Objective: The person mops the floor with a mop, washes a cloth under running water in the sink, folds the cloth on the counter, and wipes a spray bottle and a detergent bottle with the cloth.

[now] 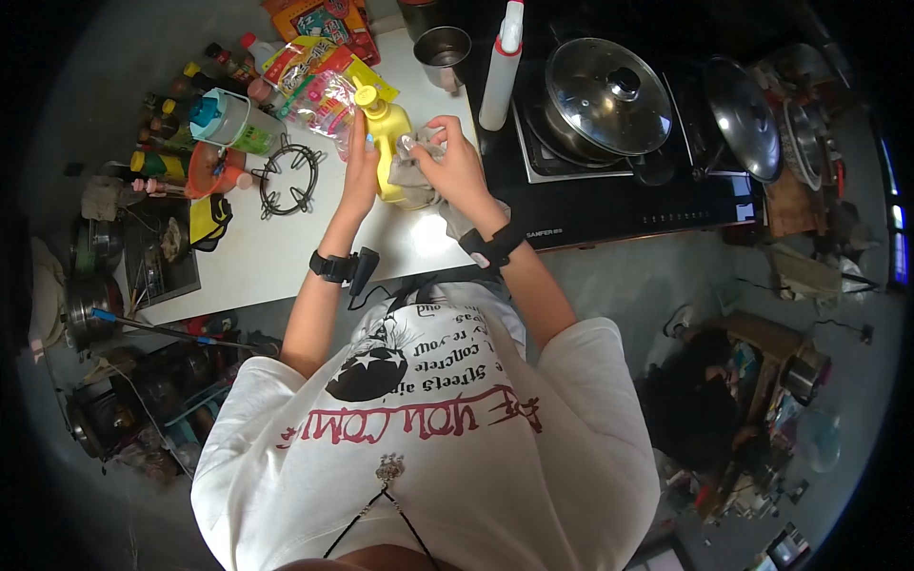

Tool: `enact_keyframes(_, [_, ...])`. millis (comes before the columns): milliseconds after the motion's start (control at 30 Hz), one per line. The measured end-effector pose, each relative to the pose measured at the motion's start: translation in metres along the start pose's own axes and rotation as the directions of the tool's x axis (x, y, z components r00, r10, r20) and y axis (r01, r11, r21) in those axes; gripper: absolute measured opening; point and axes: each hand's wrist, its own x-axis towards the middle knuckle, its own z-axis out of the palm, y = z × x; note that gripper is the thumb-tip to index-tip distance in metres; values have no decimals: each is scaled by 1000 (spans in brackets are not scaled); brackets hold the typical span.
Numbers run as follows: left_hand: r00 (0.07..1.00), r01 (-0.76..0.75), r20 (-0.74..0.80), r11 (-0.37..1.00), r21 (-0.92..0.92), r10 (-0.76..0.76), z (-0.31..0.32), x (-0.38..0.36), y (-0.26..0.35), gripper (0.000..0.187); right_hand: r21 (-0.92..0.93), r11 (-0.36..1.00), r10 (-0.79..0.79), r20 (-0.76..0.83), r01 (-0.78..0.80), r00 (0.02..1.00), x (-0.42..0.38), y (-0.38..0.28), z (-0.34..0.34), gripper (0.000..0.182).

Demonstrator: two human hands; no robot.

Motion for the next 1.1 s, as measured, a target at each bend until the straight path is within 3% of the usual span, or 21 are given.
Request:
enact_keyframes(100, [999,19,-32,999,43,-17,3,-3,-7,60,43,998,-46,-119,52,992,5,-7,6,38])
enact_keyframes(233, [999,29,-22,999,-32,-29,-2,-4,-7,60,193,971,-122,-108,141,987,3,-7,9,32])
enact_keyframes(300, [999,27,-34,999,-48,-28,-4,-3,-7,60,519,854,-20,93,-31,995,-3,-7,5,29])
enact_keyframes(333, [999,27,-17,993,-117,-30,-5,-3,-7,61,587,803,-5,183,-106,983,-7,-9,2,36])
enact_keyframes(400, [999,30,-5,982,-188,-32,-6,-3,-3,61,604,782,8,242,-156,970,-11,-14,1,40])
enact_keyframes(467, [990,130,102,926,-355,-100,-5,-4,4,62,618,755,11,322,-219,947,-12,-9,2,51])
enact_keyframes(600, [984,161,135,883,-441,-112,2,-5,0,61,607,757,56,310,-243,949,-13,-6,1,51])
enact_keyframes(700, [991,134,77,876,-463,-111,8,-7,0,60,562,772,120,329,-296,937,-14,-13,-3,51])
enact_keyframes(767, [986,75,-121,949,-307,-117,10,-8,-2,58,562,745,165,365,-358,917,-16,-16,-3,50])
enact_keyframes(900, [949,38,-291,960,-276,-121,11,-8,18,55,555,696,241,418,-456,876,-17,-18,-8,49])
enact_keyframes(967, [941,52,-310,966,-254,-132,12,-9,17,54,584,640,251,454,-498,855,-19,-17,-11,47])
enact_keyframes(1100, [936,71,-320,967,-243,-149,15,-10,13,52,546,671,231,488,-501,842,-11,-12,-19,47])
